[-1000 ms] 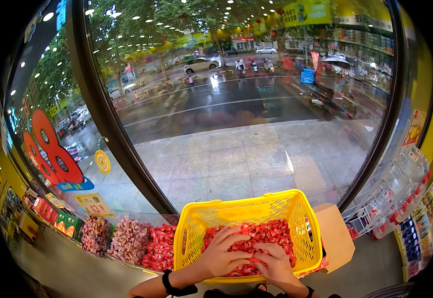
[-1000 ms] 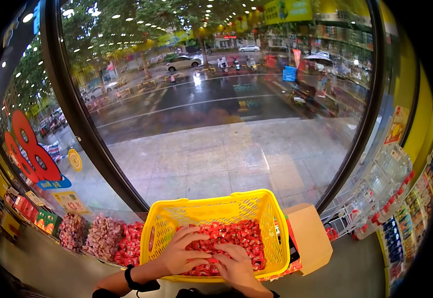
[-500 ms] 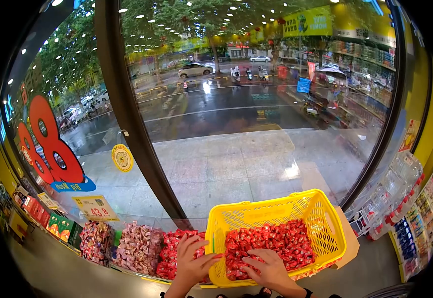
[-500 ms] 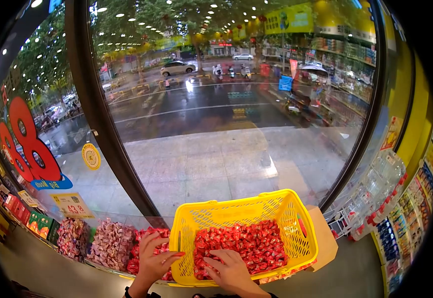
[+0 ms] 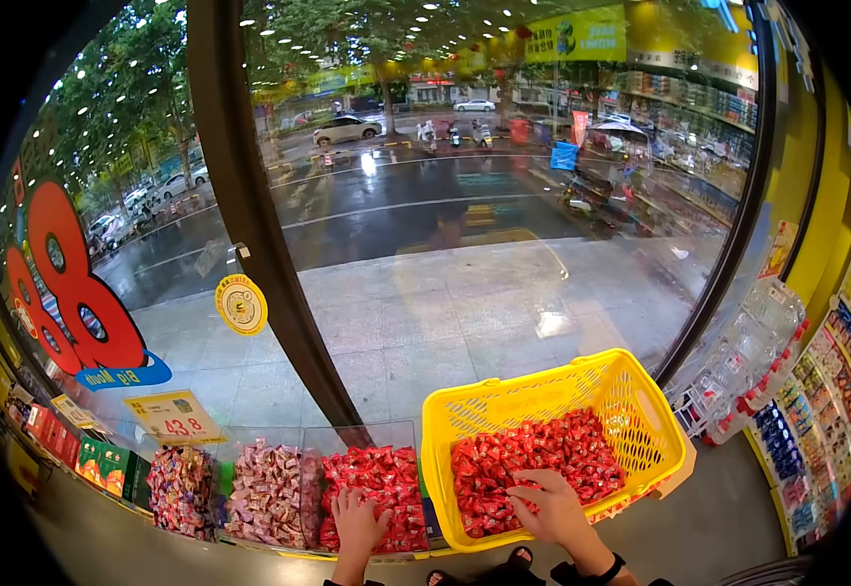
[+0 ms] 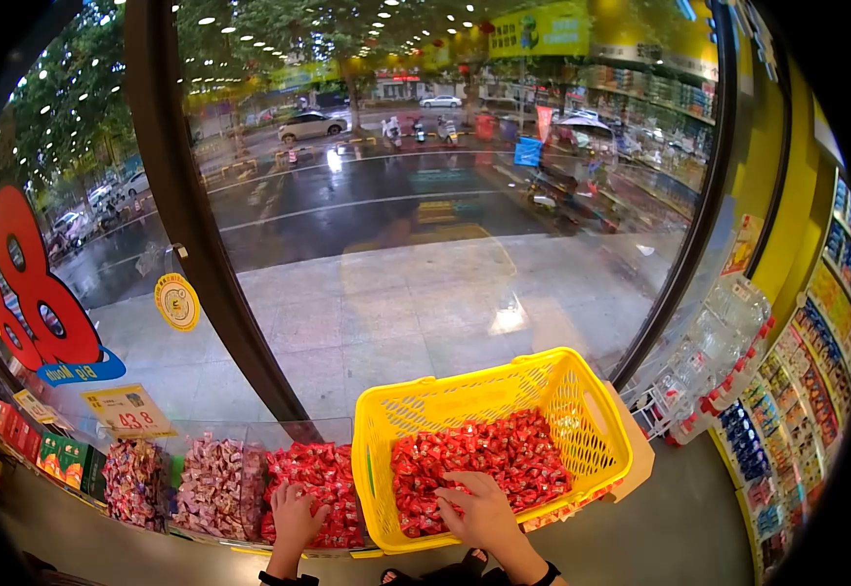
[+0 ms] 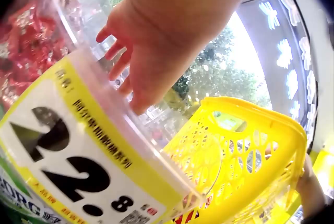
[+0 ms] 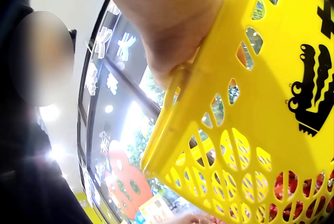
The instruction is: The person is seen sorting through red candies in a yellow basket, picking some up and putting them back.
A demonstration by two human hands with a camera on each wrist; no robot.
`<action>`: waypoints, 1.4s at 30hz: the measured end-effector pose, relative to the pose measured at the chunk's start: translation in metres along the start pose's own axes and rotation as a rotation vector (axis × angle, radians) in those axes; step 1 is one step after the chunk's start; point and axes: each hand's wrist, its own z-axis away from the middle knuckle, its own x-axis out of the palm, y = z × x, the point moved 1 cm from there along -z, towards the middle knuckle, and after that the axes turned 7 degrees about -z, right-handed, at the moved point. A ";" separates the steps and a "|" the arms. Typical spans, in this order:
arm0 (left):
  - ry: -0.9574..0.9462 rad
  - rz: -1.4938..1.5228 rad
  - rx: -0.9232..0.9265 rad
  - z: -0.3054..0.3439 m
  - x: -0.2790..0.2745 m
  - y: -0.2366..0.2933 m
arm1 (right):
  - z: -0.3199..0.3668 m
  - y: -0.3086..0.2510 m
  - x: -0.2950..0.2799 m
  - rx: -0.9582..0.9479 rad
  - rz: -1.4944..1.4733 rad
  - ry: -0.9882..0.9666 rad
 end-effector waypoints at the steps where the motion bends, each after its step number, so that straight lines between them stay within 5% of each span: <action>1: 0.052 0.042 -0.005 -0.005 -0.009 0.004 | 0.000 0.000 0.000 0.002 -0.003 0.001; 7: 0.295 0.291 0.059 -0.054 -0.103 0.057 | -0.004 -0.002 -0.001 -0.059 0.027 0.002; 10: 0.270 0.303 0.178 -0.065 -0.151 0.104 | -0.008 -0.005 -0.009 -0.108 0.034 -0.022; 17: 0.106 0.336 0.424 -0.068 -0.174 0.200 | -0.001 0.023 -0.067 -0.143 0.097 -0.013; 26: 0.088 0.299 0.675 -0.163 -0.203 0.305 | 0.021 0.094 -0.150 -0.077 0.161 0.026; 29: 0.015 0.358 0.729 -0.199 -0.163 0.334 | 0.024 0.112 -0.159 -0.062 0.126 0.021; 33: -0.374 0.359 0.708 -0.222 -0.049 0.353 | 0.026 0.112 -0.158 -0.098 0.050 0.004; 36: -0.562 0.262 0.719 -0.208 0.035 0.351 | 0.026 0.115 -0.160 -0.099 0.023 -0.009; 39: -0.749 -0.066 0.699 -0.177 0.055 0.359 | 0.026 0.116 -0.159 -0.121 0.027 -0.009; 42: -0.724 -0.079 0.729 -0.143 0.101 0.347 | 0.028 0.118 -0.157 -0.112 0.021 -0.017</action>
